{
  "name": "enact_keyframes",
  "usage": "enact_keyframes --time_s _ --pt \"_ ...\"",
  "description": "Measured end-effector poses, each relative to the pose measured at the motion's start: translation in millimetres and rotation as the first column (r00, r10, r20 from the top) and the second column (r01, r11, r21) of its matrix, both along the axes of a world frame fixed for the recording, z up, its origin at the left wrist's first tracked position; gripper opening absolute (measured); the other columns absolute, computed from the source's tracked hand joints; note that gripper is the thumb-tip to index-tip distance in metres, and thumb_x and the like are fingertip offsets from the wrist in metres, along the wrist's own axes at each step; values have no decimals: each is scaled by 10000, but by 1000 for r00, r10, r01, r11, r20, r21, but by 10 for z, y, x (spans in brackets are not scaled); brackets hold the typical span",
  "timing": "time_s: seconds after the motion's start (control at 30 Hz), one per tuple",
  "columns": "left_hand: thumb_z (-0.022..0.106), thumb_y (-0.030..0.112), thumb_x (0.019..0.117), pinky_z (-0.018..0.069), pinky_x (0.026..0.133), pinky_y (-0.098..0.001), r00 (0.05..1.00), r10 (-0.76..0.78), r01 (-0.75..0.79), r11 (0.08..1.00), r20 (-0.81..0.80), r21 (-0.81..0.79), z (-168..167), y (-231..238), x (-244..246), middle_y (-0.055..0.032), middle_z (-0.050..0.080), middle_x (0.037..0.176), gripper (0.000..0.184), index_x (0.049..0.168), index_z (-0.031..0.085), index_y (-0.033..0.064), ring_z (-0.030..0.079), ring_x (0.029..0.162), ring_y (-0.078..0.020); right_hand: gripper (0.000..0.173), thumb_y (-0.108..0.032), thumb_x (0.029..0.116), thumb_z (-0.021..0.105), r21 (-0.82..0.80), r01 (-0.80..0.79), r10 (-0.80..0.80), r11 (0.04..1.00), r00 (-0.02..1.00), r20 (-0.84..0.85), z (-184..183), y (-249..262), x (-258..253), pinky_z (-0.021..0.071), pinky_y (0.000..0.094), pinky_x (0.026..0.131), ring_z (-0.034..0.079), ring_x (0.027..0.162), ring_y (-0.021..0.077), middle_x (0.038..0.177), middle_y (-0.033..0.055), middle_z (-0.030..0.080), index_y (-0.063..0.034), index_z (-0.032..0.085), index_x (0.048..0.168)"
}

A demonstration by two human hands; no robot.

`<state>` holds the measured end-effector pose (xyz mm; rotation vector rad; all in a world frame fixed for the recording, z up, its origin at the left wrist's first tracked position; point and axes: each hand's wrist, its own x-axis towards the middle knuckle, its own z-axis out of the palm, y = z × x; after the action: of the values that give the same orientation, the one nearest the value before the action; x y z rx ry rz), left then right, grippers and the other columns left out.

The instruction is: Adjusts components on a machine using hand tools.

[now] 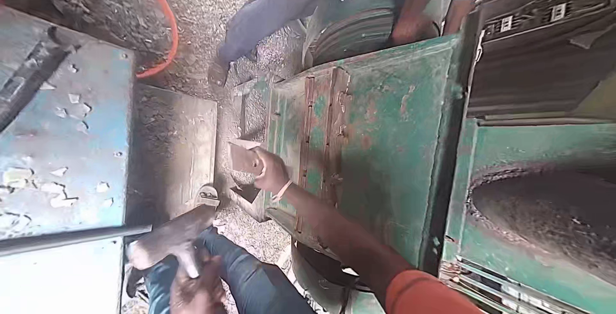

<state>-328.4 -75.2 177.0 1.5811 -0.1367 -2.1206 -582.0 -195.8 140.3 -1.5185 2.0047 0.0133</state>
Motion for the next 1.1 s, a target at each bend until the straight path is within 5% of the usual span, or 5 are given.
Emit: enact_keyframes --time_s 0.1,0.23,0.43,0.63,1.1 --pt "644 92 961 596 624 -246 969 -100 124 988 226 -92 -175 4 365 65 628 765 270 1172 486 34 642 628 -31 607 18 728 776 54 383 -386 922 902 193 -1 164 344 575 512 817 693 925 291 1006 173 704 -25 582 1301" --pt "719 118 888 462 1075 -236 953 -177 232 949 247 -215 -370 58 520 -134 563 1424 732 1482 351 -101 565 1252 -63 429 -105 936 730 360 812 -886 460 392 246 -321 289 548 525 370 807 618 872 189 1026 152 657 -1 548 1310" --pt "873 71 690 542 912 -197 906 -212 300 932 366 -202 -247 116 88 -54 654 1074 742 1290 473 -104 639 971 -4 558 -405 1013 629 501 865 -943 -34 -194 270 -498 538 593 505 502 979 586 1201 288 1348 198 593 -18 518 1400" --pt "889 170 651 542 879 -151 916 -47 222 887 399 -406 -298 -174 -600 -42 665 1054 798 1271 476 -116 645 939 38 701 -549 900 738 289 957 -965 -7 -82 247 -453 517 125 541 470 821 630 943 288 1064 210 646 26 573 1266" --pt "797 11 772 648 818 -292 949 -111 251 831 295 -496 -429 -772 -1117 -43 746 1035 595 1269 472 -18 753 918 -118 954 -630 827 766 346 935 -958 -80 -168 233 -202 364 -398 540 546 806 623 1035 353 1235 248 613 -42 396 1480"
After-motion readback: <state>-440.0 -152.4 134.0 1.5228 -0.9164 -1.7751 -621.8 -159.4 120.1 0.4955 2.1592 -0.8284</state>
